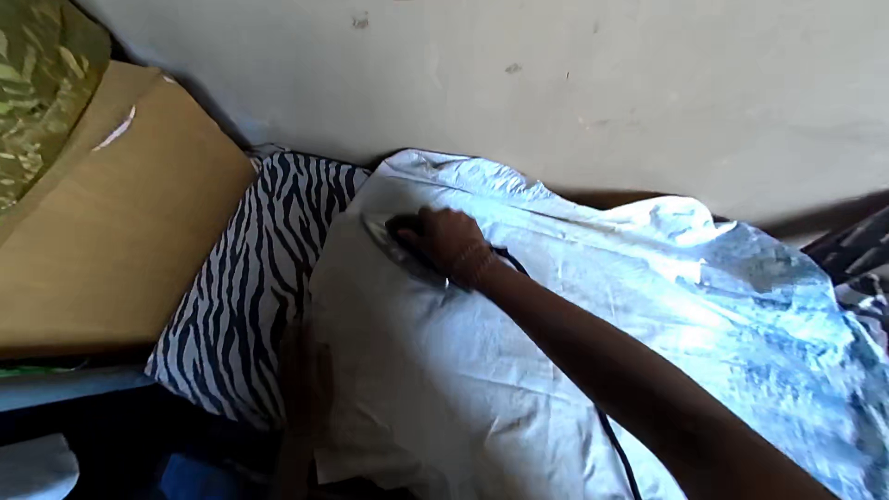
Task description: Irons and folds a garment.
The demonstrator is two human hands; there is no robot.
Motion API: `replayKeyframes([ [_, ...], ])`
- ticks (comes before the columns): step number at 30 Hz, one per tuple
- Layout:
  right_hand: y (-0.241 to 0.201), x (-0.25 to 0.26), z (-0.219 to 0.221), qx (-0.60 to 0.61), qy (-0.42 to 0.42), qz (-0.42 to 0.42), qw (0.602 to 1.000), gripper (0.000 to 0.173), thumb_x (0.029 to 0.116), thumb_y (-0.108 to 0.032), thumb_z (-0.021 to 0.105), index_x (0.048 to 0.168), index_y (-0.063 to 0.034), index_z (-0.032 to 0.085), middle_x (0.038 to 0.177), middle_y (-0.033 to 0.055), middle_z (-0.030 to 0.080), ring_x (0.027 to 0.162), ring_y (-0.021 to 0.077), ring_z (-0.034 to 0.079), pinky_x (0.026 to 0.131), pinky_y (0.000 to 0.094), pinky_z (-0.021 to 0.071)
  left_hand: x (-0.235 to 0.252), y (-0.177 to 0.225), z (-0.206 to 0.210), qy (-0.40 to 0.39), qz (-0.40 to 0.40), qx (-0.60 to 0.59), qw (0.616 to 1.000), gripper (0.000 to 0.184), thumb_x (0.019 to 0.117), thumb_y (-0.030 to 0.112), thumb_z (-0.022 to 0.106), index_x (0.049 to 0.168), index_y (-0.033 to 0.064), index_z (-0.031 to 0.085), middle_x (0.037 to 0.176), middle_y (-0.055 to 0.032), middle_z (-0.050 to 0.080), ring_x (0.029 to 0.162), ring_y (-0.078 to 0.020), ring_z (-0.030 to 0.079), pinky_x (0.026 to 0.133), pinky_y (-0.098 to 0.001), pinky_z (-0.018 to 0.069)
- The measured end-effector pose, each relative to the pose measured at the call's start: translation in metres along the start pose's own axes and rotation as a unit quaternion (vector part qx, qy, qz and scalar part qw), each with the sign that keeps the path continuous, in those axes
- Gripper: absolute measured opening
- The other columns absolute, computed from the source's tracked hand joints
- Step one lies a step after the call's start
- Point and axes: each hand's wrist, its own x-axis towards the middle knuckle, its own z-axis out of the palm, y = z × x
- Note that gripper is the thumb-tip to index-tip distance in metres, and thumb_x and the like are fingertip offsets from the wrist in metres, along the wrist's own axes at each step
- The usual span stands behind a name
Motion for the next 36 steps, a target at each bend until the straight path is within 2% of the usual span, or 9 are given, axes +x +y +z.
replayKeyframes([
  [3,0.010,-0.145,0.049,-0.043,-0.053,-0.060,0.996,0.051,0.1040,-0.049,0.056,0.122,-0.0022,0.064,0.090,0.0224,0.071,0.085,0.0440,0.072,0.071,0.0591,0.0566,-0.005,0.006,-0.020,0.000,-0.090,-0.074,0.993,0.047,0.1045,0.018,0.045,0.142,-0.0093,0.050,0.135,-0.0324,0.057,0.124,-0.0456,0.058,0.105,-0.0565,0.0458],
  [5,0.039,-0.238,0.083,-0.071,0.045,-0.086,0.993,0.041,0.0919,-0.046,0.072,0.102,-0.0061,0.071,0.073,0.0144,0.069,0.062,0.0344,0.071,0.051,0.0504,0.0571,-0.005,0.018,-0.038,-0.041,-0.139,-0.092,0.985,0.043,0.1058,0.018,0.046,0.136,-0.0120,0.054,0.112,-0.0331,0.066,0.098,-0.0439,0.066,0.086,-0.0571,0.0526],
  [7,0.082,-0.298,0.085,-0.074,0.080,0.015,0.994,0.040,0.0876,-0.042,0.078,0.098,-0.0033,0.073,0.072,0.0161,0.070,0.060,0.0367,0.071,0.050,0.0547,0.0565,-0.007,0.034,-0.054,-0.115,-0.188,-0.069,0.973,0.045,0.1079,0.026,0.048,0.123,-0.0151,0.060,0.100,-0.0366,0.065,0.094,-0.0516,0.065,0.085,-0.0664,0.0481],
  [10,0.155,-0.342,0.052,-0.075,0.054,0.268,0.959,0.061,0.1016,-0.054,0.057,0.117,0.0043,0.066,0.083,0.0322,0.069,0.077,0.0569,0.069,0.065,0.0731,0.0514,-0.016,0.027,-0.050,-0.114,-0.180,-0.020,0.977,0.047,0.1084,0.030,0.047,0.118,-0.0130,0.064,0.097,-0.0383,0.066,0.095,-0.0574,0.064,0.085,-0.0720,0.0446],
  [14,0.170,-0.352,0.033,-0.028,0.047,0.352,0.934,0.066,0.1039,-0.054,0.054,0.120,0.0096,0.062,0.094,0.0394,0.066,0.094,0.0629,0.065,0.077,0.0775,0.0463,-0.020,0.013,-0.038,-0.076,-0.126,-0.010,0.989,0.043,0.1100,0.023,0.041,0.114,-0.0150,0.063,0.091,-0.0383,0.065,0.088,-0.0574,0.065,0.080,-0.0707,0.0458],
  [22,-0.030,-0.289,0.095,-0.010,-0.146,0.057,0.988,0.057,0.1071,-0.052,0.047,0.135,-0.0033,0.058,0.101,0.0242,0.071,0.091,0.0429,0.073,0.072,0.0546,0.0580,-0.010,0.016,-0.036,-0.101,-0.131,0.101,0.981,0.050,0.1122,0.032,0.034,0.124,-0.0103,0.059,0.100,-0.0415,0.065,0.097,-0.0638,0.063,0.080,-0.0756,0.0454],
  [26,0.059,-0.320,0.077,-0.013,-0.041,0.187,0.981,0.062,0.1029,-0.056,0.053,0.133,-0.0021,0.063,0.097,0.0268,0.073,0.092,0.0494,0.072,0.076,0.0661,0.0550,-0.005,-0.001,-0.044,-0.112,-0.135,0.019,0.984,0.048,0.1119,0.028,0.037,0.121,-0.0133,0.060,0.106,-0.0430,0.063,0.105,-0.0631,0.060,0.090,-0.0767,0.0407],
  [31,0.176,-0.366,0.022,-0.026,0.014,0.332,0.943,0.066,0.1023,-0.056,0.056,0.123,0.0065,0.062,0.100,0.0367,0.068,0.098,0.0593,0.066,0.081,0.0758,0.0486,0.043,0.016,-0.068,-0.207,-0.152,-0.171,0.951,0.035,0.1059,0.023,0.057,0.122,-0.0083,0.063,0.111,-0.0315,0.066,0.103,-0.0432,0.064,0.093,-0.0643,0.0472],
  [36,0.160,-0.376,-0.022,-0.039,0.141,0.285,0.947,0.069,0.1034,-0.053,0.054,0.121,0.0131,0.061,0.094,0.0422,0.066,0.091,0.0660,0.064,0.077,0.0795,0.0454,0.166,0.062,-0.037,-0.084,-0.015,-0.211,0.974,0.030,0.1039,0.013,0.056,0.120,-0.0102,0.066,0.115,-0.0323,0.067,0.114,-0.0460,0.063,0.102,-0.0642,0.0436],
])
